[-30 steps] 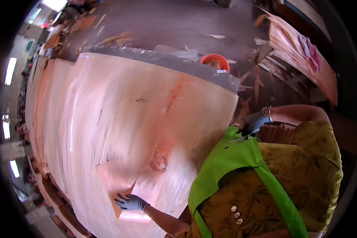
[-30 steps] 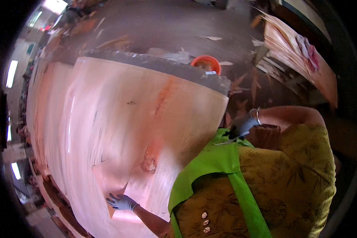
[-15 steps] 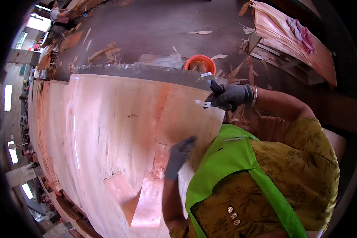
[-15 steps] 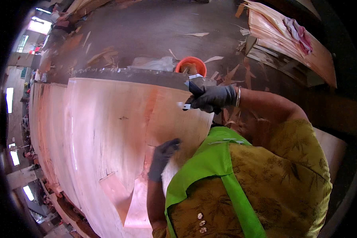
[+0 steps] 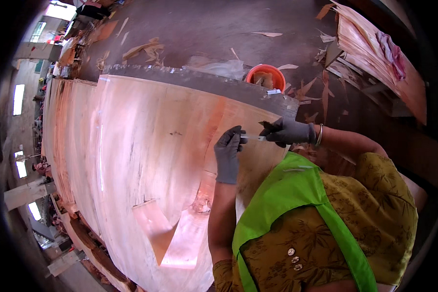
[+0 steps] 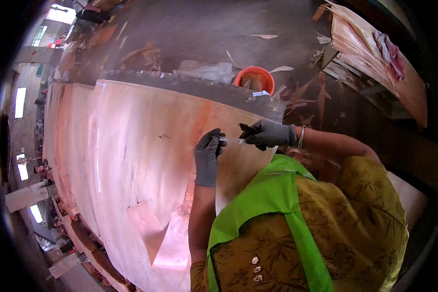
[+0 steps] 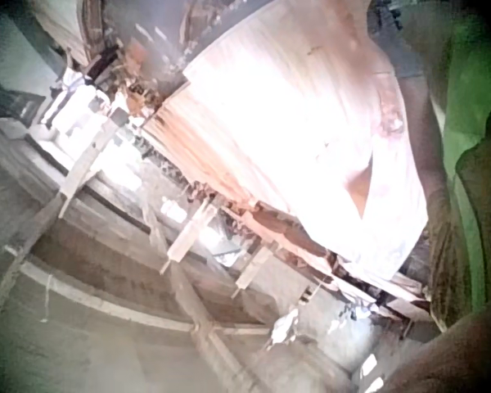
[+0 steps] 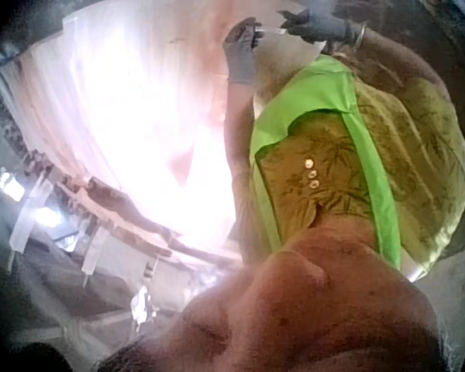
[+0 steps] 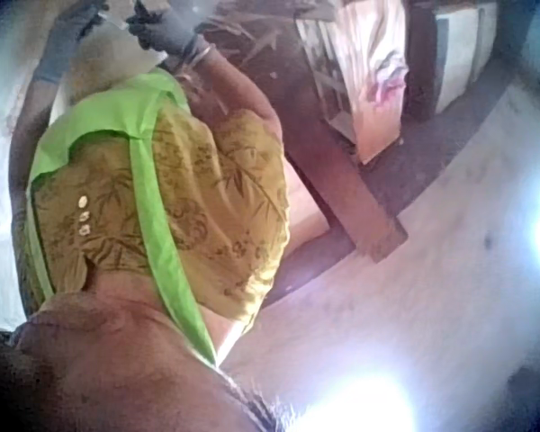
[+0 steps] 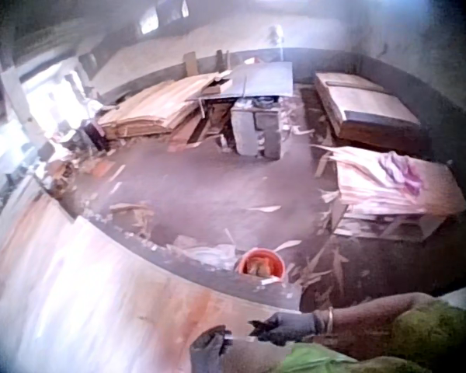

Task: The person applies a piece of wood veneer to a larger sheet of plywood, trims the excess with a blade, and then stacks the sheets.

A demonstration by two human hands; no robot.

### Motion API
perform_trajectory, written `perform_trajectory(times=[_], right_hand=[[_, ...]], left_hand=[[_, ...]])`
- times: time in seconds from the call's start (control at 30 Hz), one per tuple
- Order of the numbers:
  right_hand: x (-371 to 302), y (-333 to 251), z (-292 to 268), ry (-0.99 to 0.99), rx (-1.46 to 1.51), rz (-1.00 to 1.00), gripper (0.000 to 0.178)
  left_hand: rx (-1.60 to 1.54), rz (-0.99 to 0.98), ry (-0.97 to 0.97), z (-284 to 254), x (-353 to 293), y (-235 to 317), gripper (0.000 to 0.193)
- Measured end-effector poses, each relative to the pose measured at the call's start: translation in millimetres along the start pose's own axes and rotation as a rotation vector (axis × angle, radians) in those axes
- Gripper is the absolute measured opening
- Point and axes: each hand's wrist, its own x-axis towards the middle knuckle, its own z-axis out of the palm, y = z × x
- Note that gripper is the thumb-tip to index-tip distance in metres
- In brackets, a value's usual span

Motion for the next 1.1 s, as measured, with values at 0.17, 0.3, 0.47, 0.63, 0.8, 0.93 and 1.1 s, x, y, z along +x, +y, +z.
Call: perform_trajectory(times=[0.17, 0.3, 0.47, 0.63, 0.8, 0.93, 1.1], right_hand=[[47, 27, -4, 0.118, -0.035, -0.107, 0.02], [80, 26, -4, 0.203, 0.046, -0.211, 0.018], [94, 12, -7, 0.248, 0.036, -0.187, 0.015], [114, 20, -8, 0.343, -0.047, -0.218, 0.019], [156, 27, -10, 0.501, -0.108, -0.102, 0.022], [172, 32, -17, 0.581, -0.217, -0.035, 0.024], [174, 23, -16, 0.569, -0.201, 0.051, 0.021]], left_hand=[[-0.119, -0.154, -0.029, -25, 40, 4, 0.03], [-0.311, -0.222, -0.09, -33, 72, 10, 0.033], [-0.111, -0.073, 0.015, -32, 95, -3, 0.027], [0.047, 0.046, 0.088, -42, 125, -22, 0.021], [0.498, 0.214, 0.249, -59, 165, -42, 0.014], [0.92, 0.269, 0.303, -57, 179, -42, 0.015], [1.126, 0.311, 0.338, -55, 188, -48, 0.016]])
